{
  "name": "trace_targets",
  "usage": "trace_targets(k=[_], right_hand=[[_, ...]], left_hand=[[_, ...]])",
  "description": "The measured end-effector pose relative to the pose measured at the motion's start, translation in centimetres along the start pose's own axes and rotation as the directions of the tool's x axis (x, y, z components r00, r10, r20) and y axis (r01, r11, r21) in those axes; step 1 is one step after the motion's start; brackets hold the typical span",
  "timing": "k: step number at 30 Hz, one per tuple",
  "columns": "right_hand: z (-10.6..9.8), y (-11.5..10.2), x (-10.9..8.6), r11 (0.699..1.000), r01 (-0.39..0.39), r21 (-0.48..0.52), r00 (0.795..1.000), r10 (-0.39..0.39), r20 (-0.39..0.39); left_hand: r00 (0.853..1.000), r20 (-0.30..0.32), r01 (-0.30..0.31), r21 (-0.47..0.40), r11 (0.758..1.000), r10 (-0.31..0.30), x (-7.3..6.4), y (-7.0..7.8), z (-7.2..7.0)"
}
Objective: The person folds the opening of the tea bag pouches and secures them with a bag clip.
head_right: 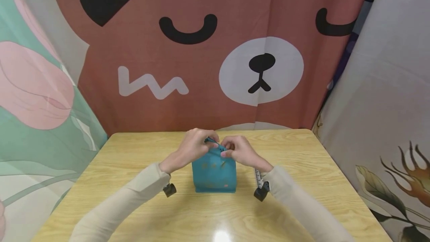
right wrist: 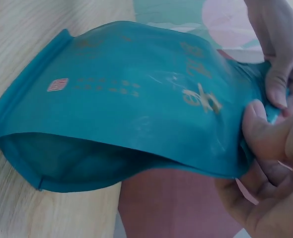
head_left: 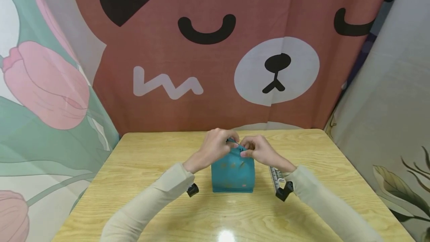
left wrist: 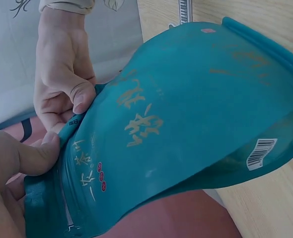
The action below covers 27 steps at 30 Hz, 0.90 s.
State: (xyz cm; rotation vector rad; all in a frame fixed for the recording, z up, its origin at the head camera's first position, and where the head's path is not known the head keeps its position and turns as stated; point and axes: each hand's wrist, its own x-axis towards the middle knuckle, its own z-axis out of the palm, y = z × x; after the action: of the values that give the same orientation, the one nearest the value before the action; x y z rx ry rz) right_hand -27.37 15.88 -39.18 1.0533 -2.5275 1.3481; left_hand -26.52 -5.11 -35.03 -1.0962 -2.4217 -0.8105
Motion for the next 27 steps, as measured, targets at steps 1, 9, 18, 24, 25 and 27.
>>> trace_targets(k=[1,9,18,24,25,27], right_hand=[[0.2,-0.1,0.0,1.0,0.008,-0.019,1.0,-0.008,-0.02],[1.0,-0.4,-0.4,0.99,0.037,-0.14,0.99,-0.055,-0.126],[0.7,-0.4,-0.7,0.983,0.077,-0.167,0.992,-0.093,-0.09],[-0.5,-0.3,-1.0,0.993,0.041,-0.112,0.999,-0.038,0.025],[-0.6,-0.3,-1.1,0.994,0.031,-0.107,0.999,-0.027,0.041],[-0.8,-0.2,-1.2,0.994,0.02,-0.105,0.998,-0.014,0.059]], left_hand=[[1.0,-0.01,-0.006,0.013,1.0,0.006,0.0,0.0,0.0],[0.998,-0.049,-0.027,0.068,0.997,0.031,0.1,0.2,0.0],[0.997,0.025,0.07,0.113,0.991,-0.073,0.2,-0.2,-0.8],[0.997,0.037,0.071,0.089,0.993,-0.074,0.1,-0.4,-0.8],[0.997,0.036,0.066,0.093,0.993,-0.07,0.1,-0.4,-0.7],[0.998,0.028,0.061,0.104,0.993,-0.065,0.1,-0.4,-0.7]])
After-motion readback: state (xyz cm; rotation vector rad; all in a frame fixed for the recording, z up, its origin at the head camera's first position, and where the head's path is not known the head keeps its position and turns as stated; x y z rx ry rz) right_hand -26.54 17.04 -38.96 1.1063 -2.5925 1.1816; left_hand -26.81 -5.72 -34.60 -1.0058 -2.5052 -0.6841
